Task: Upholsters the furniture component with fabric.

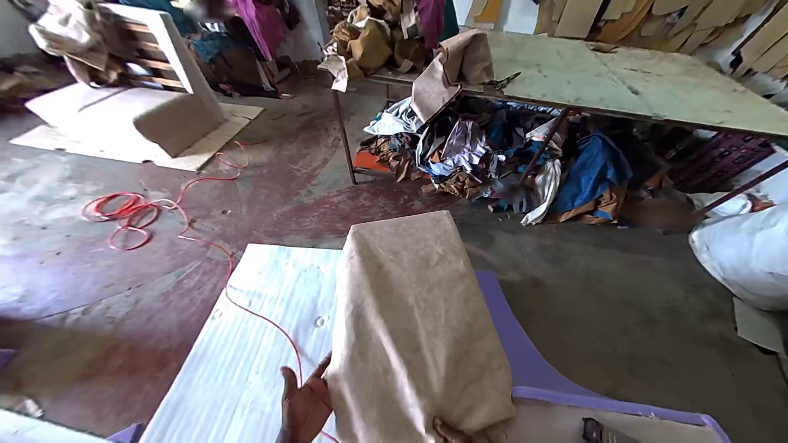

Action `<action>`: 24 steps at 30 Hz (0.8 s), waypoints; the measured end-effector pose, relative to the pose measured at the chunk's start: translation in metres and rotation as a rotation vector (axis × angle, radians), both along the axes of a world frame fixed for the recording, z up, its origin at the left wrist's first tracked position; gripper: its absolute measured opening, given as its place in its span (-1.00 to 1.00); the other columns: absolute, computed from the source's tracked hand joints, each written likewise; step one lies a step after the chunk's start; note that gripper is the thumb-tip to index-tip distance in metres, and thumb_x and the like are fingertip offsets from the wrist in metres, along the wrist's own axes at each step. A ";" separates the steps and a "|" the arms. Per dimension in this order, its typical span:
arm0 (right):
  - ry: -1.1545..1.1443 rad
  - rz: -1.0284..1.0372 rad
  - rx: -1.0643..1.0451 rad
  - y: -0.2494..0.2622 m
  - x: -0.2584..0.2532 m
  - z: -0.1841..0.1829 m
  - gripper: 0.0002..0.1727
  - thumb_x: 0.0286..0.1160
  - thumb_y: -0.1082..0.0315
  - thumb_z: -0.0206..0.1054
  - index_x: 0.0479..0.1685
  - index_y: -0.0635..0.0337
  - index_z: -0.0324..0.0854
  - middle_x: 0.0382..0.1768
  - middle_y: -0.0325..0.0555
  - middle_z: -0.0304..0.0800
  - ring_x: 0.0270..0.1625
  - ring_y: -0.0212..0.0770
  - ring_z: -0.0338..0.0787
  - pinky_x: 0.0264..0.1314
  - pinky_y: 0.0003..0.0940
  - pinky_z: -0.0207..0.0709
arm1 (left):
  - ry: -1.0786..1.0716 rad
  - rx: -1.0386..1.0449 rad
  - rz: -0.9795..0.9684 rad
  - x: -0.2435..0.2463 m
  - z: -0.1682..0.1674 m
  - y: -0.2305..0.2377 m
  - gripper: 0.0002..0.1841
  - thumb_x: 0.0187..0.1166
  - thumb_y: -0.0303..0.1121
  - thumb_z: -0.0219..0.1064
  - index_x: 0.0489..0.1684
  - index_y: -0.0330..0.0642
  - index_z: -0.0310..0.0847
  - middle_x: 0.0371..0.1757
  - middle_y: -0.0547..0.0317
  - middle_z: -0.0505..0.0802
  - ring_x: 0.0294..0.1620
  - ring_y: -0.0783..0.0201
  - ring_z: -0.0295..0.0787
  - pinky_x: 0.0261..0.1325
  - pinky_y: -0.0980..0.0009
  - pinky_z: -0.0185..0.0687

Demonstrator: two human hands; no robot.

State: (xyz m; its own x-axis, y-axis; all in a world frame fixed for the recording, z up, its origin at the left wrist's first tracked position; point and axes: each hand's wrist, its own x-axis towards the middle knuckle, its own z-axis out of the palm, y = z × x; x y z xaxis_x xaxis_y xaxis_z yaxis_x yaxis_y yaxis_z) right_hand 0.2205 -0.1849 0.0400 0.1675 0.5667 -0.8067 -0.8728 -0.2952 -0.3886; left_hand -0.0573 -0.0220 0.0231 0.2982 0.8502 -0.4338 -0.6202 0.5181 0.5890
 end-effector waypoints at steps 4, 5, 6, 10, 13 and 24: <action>-0.144 -0.026 -0.009 -0.002 -0.006 0.000 -0.62 0.46 0.48 0.44 0.24 0.34 0.56 -0.01 0.16 0.84 0.02 0.00 0.86 0.14 0.05 0.77 | 0.517 -0.119 -0.221 0.017 0.031 0.005 -0.25 0.77 0.29 -0.08 0.57 -0.21 0.46 0.25 -0.16 0.84 0.22 -0.08 0.83 0.24 -0.13 0.75; -0.182 -0.028 -0.023 -0.003 -0.008 -0.001 -0.56 0.43 0.48 0.48 0.28 0.35 0.54 0.01 0.18 0.83 0.04 0.01 0.85 0.14 0.06 0.77 | 0.606 -0.162 -0.178 0.027 0.027 0.003 -0.32 0.73 0.22 0.12 0.46 -0.24 0.55 0.19 -0.18 0.86 0.17 -0.09 0.85 0.18 -0.15 0.77; -0.209 -0.025 -0.045 -0.003 -0.009 -0.001 -0.52 0.41 0.47 0.50 0.32 0.33 0.52 0.04 0.19 0.82 0.05 0.03 0.85 0.13 0.07 0.76 | 0.665 -0.202 -0.134 0.037 0.022 -0.002 -0.34 0.67 0.18 0.25 0.41 -0.28 0.56 0.15 -0.21 0.85 0.14 -0.11 0.84 0.14 -0.15 0.78; -0.261 -0.032 -0.043 -0.007 -0.011 -0.007 -0.48 0.43 0.44 0.51 0.39 0.31 0.50 0.09 0.19 0.81 0.09 0.03 0.85 0.14 0.06 0.76 | 0.803 -0.172 0.027 0.058 0.002 -0.035 -0.52 0.70 -0.01 0.33 0.10 -0.36 0.70 -0.16 -0.16 0.90 -0.19 0.01 0.90 -0.12 0.02 0.85; -0.347 -0.001 -0.041 -0.017 -0.013 -0.015 -0.55 0.48 0.41 0.50 0.30 0.37 0.55 0.04 0.18 0.84 0.05 0.00 0.87 0.10 0.00 0.80 | 1.278 0.067 -0.022 0.046 -0.023 -0.048 -0.56 0.76 0.00 0.21 -0.06 -0.28 0.75 -0.20 -0.07 0.85 -0.11 0.04 0.82 0.07 -0.05 0.71; -0.452 0.374 -0.131 -0.077 0.033 0.015 -0.53 0.69 0.00 0.33 0.10 0.33 0.62 -0.30 0.08 0.94 -0.33 -0.04 0.95 -0.32 -0.19 0.83 | 1.666 0.125 -0.327 0.061 -0.034 -0.043 -0.35 0.86 0.14 -0.14 0.13 -0.30 0.68 0.07 -0.35 0.82 0.20 -0.33 0.76 0.21 -0.41 0.55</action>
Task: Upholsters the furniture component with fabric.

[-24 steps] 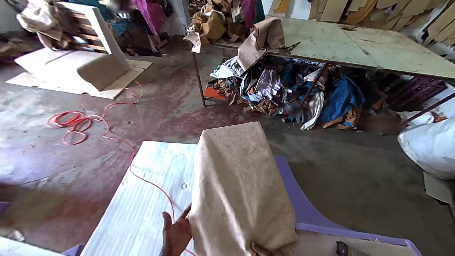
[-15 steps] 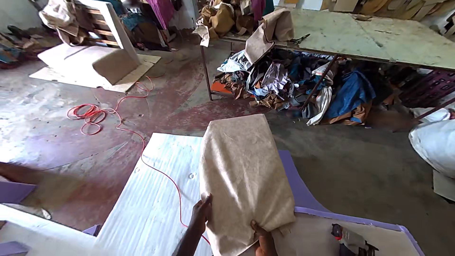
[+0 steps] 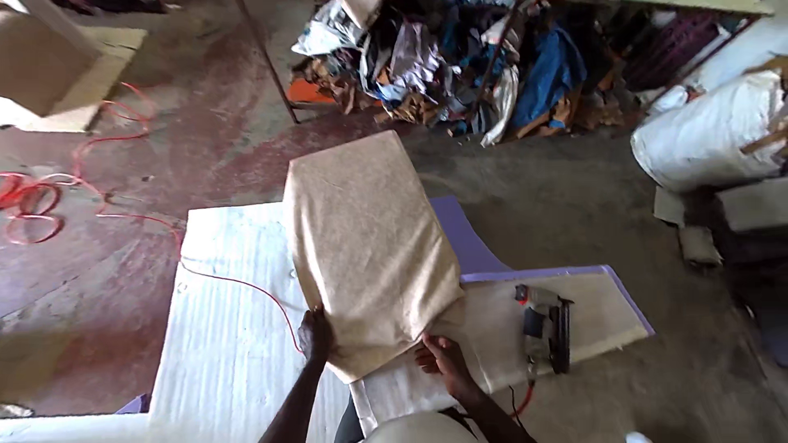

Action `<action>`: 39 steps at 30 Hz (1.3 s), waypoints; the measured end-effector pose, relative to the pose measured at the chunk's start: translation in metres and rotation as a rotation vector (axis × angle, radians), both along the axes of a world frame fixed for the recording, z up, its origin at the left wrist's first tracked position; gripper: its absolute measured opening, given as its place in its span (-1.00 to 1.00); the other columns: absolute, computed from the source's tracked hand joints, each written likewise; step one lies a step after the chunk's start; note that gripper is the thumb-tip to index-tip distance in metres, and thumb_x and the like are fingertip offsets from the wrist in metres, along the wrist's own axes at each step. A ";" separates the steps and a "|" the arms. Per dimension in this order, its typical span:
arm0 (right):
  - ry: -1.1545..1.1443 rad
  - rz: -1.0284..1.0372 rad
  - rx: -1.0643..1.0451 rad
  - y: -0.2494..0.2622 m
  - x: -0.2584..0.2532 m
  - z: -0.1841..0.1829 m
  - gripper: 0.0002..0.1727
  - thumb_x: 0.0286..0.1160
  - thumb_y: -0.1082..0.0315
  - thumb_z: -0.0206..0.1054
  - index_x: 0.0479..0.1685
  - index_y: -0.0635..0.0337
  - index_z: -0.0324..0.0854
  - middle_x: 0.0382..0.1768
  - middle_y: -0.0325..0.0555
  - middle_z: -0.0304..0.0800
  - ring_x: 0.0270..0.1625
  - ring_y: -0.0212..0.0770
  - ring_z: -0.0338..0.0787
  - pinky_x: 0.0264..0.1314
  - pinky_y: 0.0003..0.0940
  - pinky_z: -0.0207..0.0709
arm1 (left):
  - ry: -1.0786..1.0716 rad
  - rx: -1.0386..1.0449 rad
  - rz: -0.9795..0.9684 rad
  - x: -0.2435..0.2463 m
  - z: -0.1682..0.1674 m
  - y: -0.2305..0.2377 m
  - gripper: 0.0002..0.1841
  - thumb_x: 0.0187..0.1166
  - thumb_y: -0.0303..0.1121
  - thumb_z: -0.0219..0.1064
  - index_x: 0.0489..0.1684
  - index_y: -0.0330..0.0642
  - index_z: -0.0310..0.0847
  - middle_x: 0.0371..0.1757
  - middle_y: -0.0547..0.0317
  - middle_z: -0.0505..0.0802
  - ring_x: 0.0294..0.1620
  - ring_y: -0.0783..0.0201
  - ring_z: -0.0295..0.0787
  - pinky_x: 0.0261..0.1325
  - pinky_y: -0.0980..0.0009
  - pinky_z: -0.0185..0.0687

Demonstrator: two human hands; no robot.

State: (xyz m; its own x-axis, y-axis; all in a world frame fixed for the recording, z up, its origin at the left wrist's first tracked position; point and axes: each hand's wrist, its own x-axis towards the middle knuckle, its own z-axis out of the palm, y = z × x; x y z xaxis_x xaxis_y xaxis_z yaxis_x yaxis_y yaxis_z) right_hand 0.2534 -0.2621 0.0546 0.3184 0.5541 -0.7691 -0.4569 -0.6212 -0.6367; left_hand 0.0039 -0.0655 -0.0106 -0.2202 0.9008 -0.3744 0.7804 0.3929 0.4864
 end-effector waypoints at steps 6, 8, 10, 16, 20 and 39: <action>-0.851 0.069 0.035 -0.005 0.088 -0.003 -0.43 0.45 0.14 0.55 0.37 0.24 0.56 0.04 0.05 0.79 -0.05 -0.06 0.84 0.03 -0.03 0.78 | 0.017 0.043 -0.001 0.002 -0.002 0.000 -0.33 0.87 0.13 -0.15 0.18 -0.34 0.67 0.11 -0.40 0.81 0.24 -0.37 0.74 0.25 -0.43 0.52; -0.963 0.177 -0.002 0.010 0.099 -0.009 -0.24 0.40 0.03 0.59 0.55 0.22 0.47 0.16 0.12 0.73 0.06 0.04 0.79 0.12 0.05 0.72 | 0.019 0.046 0.003 0.003 -0.003 0.000 -0.34 0.87 0.12 -0.15 0.19 -0.35 0.67 0.13 -0.42 0.80 0.26 -0.38 0.73 0.27 -0.42 0.51; -0.978 0.188 0.013 0.025 0.100 -0.010 -0.27 0.44 -0.03 0.54 0.52 0.21 0.52 0.14 0.18 0.73 0.08 0.12 0.76 0.13 0.16 0.66 | 0.035 0.051 -0.004 0.003 -0.005 0.001 -0.34 0.88 0.10 -0.15 0.19 -0.37 0.67 0.14 -0.43 0.80 0.28 -0.39 0.72 0.29 -0.42 0.50; -0.682 0.095 0.136 0.025 0.095 0.014 -0.71 0.65 0.14 0.37 0.08 0.17 0.71 -0.07 0.11 0.76 -0.15 0.07 0.75 -0.17 0.10 0.64 | 0.041 0.060 -0.009 0.005 -0.003 0.000 -0.35 0.89 0.08 -0.15 0.16 -0.38 0.68 0.14 -0.42 0.80 0.27 -0.37 0.72 0.28 -0.41 0.51; -0.297 -0.185 0.082 0.045 0.113 0.019 -0.73 0.77 0.33 0.18 0.21 0.31 0.61 -0.04 0.15 0.79 -0.19 -0.04 0.85 -0.15 -0.10 0.76 | 0.023 0.089 0.002 0.003 -0.008 0.000 -0.35 0.88 0.09 -0.13 0.12 -0.37 0.70 0.11 -0.40 0.81 0.24 -0.36 0.74 0.27 -0.41 0.51; -0.921 0.529 -0.212 0.045 0.115 0.016 -0.57 0.82 0.02 0.08 -0.03 0.10 0.78 -0.09 0.07 0.86 0.05 0.09 0.85 0.01 0.18 0.64 | 0.039 0.112 0.002 0.005 -0.006 0.000 -0.35 0.89 0.06 -0.16 0.07 -0.40 0.70 0.07 -0.40 0.82 0.23 -0.33 0.75 0.28 -0.37 0.53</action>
State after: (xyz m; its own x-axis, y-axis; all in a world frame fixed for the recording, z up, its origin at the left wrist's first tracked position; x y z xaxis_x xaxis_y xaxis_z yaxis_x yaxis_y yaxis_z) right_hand 0.3680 -0.2170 0.0707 0.5827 0.6748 -0.4529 0.5002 -0.7370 -0.4545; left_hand 0.0092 -0.0657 -0.0168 -0.2342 0.9361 -0.2624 0.7988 0.3391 0.4969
